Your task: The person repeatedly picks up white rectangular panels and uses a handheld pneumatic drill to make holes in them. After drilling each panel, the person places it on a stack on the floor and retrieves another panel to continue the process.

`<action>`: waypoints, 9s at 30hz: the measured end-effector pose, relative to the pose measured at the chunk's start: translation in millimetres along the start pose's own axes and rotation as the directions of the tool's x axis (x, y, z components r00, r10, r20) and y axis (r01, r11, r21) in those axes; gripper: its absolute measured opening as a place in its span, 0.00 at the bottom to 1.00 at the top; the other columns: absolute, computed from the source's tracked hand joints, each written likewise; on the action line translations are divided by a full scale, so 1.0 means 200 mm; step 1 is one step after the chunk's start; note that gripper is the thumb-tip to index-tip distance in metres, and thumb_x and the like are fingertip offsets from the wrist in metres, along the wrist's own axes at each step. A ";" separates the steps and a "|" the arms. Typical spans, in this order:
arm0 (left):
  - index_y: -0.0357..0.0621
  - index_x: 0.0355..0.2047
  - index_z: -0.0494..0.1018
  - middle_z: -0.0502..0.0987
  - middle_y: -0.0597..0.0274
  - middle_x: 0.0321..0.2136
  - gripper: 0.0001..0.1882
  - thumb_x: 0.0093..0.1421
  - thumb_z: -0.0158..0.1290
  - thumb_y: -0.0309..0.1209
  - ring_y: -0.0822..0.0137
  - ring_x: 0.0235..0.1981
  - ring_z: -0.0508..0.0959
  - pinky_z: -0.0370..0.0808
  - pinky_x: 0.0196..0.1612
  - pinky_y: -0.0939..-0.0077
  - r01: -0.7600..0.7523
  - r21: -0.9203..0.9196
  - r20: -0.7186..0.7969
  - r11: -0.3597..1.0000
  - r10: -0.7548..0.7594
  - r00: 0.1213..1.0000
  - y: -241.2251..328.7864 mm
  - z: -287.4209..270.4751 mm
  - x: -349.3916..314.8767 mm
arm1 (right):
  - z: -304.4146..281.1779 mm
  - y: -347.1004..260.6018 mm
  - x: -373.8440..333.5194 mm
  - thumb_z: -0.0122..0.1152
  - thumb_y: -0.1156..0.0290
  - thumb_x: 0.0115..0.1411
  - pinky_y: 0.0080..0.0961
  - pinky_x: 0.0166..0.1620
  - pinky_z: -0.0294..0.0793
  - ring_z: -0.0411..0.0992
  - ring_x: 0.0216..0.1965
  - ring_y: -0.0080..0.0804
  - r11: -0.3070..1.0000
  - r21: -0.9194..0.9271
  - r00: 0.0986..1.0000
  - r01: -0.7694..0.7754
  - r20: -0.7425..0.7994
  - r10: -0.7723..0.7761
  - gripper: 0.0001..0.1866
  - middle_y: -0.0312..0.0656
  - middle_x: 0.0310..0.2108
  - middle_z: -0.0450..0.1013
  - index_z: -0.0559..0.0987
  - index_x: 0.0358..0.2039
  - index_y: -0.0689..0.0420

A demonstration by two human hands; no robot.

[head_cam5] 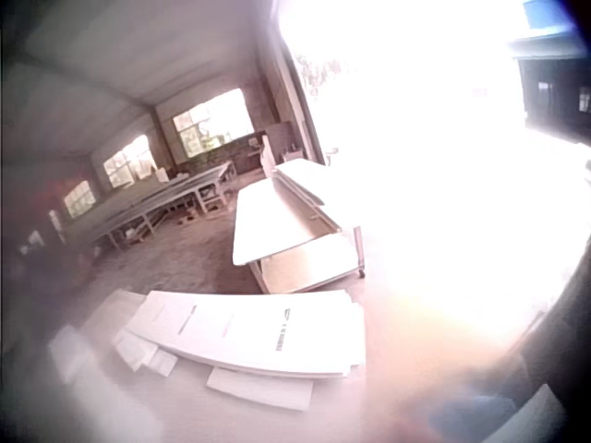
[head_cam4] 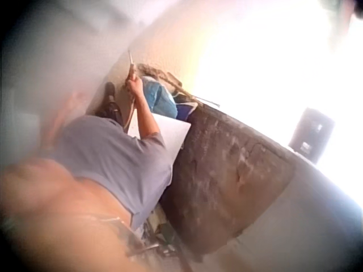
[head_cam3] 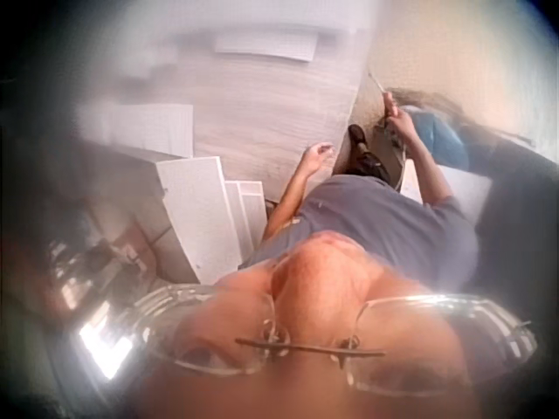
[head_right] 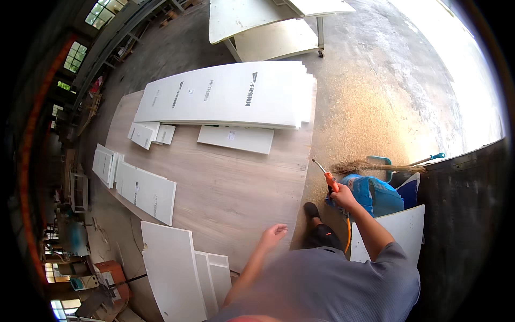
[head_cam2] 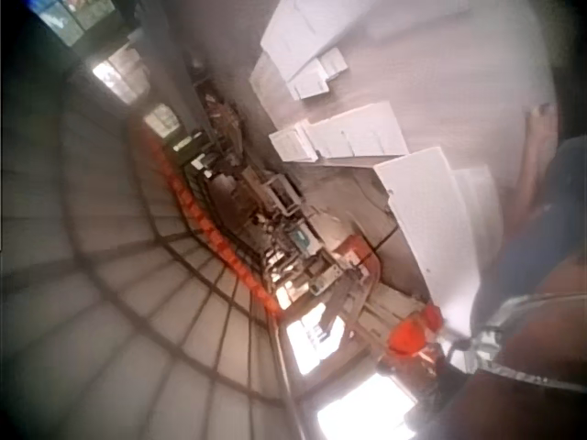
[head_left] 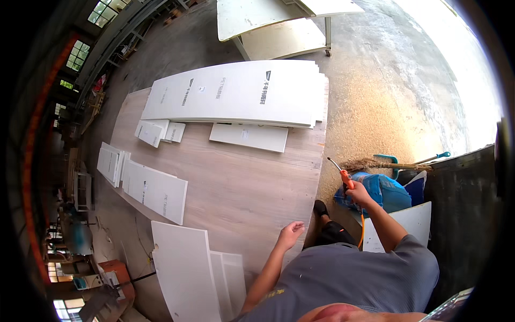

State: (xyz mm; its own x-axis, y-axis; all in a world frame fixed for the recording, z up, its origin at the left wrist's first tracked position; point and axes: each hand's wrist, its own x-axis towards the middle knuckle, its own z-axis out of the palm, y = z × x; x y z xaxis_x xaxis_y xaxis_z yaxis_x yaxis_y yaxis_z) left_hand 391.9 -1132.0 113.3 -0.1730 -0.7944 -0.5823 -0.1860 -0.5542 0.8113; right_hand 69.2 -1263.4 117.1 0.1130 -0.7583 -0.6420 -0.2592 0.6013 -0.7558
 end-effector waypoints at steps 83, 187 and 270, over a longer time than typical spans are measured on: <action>0.46 0.67 0.31 0.27 0.42 0.67 0.51 0.50 0.51 0.25 0.43 0.68 0.30 0.43 0.67 0.56 0.726 -0.036 -0.757 0.687 -0.492 0.429 -0.63 0.61 -0.13 | 0.32 0.08 1.32 0.62 0.79 0.40 0.42 0.61 0.51 0.49 0.58 0.55 0.416 -0.654 0.760 0.632 0.629 -0.165 0.39 0.55 0.50 0.52 0.63 0.57 0.58; 0.32 0.49 0.68 0.73 0.53 0.47 0.22 0.58 0.56 0.31 0.59 0.48 0.73 0.70 0.52 0.65 -0.527 -0.810 -0.579 0.256 -0.215 0.786 0.73 -0.26 1.67 | -0.83 -0.65 0.78 0.44 0.84 0.51 0.41 0.57 0.64 0.63 0.55 0.54 0.241 -0.607 0.569 0.757 0.431 -0.701 0.27 0.55 0.52 0.67 0.65 0.55 0.63; 0.35 0.42 0.72 0.76 0.55 0.34 0.31 0.53 0.54 0.54 0.59 0.35 0.76 0.73 0.39 0.66 -0.953 -0.267 0.638 -0.145 0.714 -0.288 2.53 2.07 0.20 | 0.15 -0.32 -2.28 0.62 0.62 0.57 0.27 0.32 0.69 0.70 0.24 0.33 0.793 -0.140 -0.470 0.593 -0.860 0.199 0.15 0.44 0.26 0.73 0.73 0.36 0.60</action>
State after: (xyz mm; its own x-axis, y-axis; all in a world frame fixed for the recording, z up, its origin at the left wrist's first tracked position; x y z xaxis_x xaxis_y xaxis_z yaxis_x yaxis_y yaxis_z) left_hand -109.6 -1340.5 479.2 -0.7001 -0.0086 0.7140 0.4501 0.7709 0.4506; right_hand 63.3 -948.3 454.0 -0.9297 0.2592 0.2617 -0.2731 -0.0081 -0.9620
